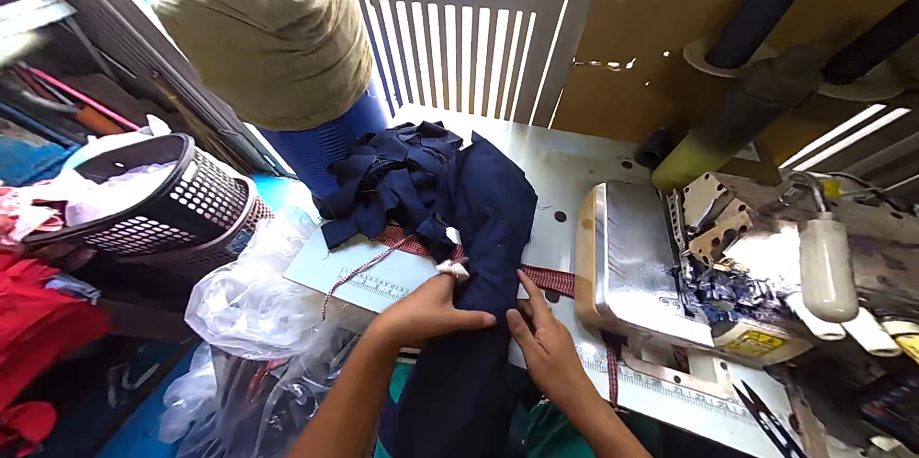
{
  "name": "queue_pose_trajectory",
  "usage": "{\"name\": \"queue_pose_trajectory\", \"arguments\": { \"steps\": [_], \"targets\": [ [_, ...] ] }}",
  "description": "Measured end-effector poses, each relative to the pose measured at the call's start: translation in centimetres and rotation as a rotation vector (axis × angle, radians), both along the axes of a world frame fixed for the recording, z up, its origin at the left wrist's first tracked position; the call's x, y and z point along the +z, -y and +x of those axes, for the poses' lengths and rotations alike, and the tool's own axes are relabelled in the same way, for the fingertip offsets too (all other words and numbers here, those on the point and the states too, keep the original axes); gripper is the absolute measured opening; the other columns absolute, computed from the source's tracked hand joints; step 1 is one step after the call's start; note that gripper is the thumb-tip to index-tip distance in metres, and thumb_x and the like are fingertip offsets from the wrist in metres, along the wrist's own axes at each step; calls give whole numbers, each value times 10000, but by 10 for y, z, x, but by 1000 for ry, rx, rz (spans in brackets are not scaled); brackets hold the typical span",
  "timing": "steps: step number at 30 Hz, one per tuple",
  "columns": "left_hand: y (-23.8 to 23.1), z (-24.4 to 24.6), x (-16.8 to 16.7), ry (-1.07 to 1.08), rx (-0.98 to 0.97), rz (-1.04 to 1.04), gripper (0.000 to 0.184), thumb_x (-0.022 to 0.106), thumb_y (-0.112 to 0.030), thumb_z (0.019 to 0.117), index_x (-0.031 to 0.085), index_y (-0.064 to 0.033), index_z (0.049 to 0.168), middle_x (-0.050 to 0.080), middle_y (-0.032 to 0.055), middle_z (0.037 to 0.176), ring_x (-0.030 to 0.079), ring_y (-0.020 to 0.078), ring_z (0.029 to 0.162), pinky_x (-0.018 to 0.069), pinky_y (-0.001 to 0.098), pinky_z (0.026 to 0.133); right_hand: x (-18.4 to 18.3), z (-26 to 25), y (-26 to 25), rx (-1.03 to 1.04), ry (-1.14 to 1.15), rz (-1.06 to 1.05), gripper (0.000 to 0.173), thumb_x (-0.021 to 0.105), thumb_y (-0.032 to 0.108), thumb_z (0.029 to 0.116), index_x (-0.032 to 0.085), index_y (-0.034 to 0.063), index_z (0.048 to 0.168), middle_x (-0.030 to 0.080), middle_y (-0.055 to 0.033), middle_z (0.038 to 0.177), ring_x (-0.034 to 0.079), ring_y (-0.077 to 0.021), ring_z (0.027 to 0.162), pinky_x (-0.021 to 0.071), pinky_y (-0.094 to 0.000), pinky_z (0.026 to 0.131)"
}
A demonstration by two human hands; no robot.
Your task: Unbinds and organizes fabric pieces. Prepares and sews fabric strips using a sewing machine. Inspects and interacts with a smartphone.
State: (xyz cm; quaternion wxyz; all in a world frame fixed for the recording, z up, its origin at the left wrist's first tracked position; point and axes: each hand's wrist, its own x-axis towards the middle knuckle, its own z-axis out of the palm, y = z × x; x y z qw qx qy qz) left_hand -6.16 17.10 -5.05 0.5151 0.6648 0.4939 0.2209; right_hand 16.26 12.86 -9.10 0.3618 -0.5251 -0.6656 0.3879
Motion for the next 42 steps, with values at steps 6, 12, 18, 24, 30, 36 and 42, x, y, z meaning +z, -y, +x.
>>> {"name": "queue_pose_trajectory", "arguments": {
  "steps": [6,12,18,24,30,36,42],
  "targets": [
    [-7,22,5,239,271,-321,412,669,-403,984,666,-22,1140,732,63,1006,702,138,942,581,390,869,19,-15,-8,-95,-430,-341,972,706,461,923,187,29,1622,498,-140,1524,543,-127,1348,474,-334,1125],
    [1,37,-3,675,281,-275,416,572,-315,1032,514,-34,1334,710,40,1103,696,125,1016,585,341,929,30,6,-4,-213,-1238,-635,296,436,215,1017,693,70,1041,754,-90,900,744,-143,836,633,-341,739],
    [-1,53,-3,841,308,-456,338,488,-332,1077,612,-55,1226,747,60,1038,725,143,972,603,348,890,4,17,-1,-5,-1599,-581,286,518,232,981,747,60,981,762,-97,907,752,-145,854,634,-334,756],
    [-6,72,2,670,465,-382,162,577,-148,1033,674,-29,1084,740,6,932,704,51,900,584,262,860,21,2,-3,-171,-1288,-611,366,380,275,1075,690,82,1094,752,-81,959,741,-128,891,629,-323,778],
    [-11,74,-1,453,516,-69,496,764,-158,911,548,24,1319,731,63,1098,699,67,1026,571,281,958,30,4,0,-240,-246,-65,726,499,455,1034,338,1,1578,451,-168,1563,455,-173,1433,403,-340,1176],
    [6,83,31,576,373,-152,382,483,-155,1074,514,6,1419,673,67,1264,636,50,1154,512,263,1034,51,4,-22,-237,-120,-222,1387,796,746,651,100,79,1648,593,-149,1422,621,-179,1257,539,-442,1036],
    [8,57,24,830,333,-254,262,426,-77,1049,643,-29,1188,752,34,1014,719,98,955,595,318,904,43,13,-26,-208,-405,-310,932,846,160,712,399,66,1524,685,-83,1257,694,-133,1109,608,-328,941]
  ]
}}
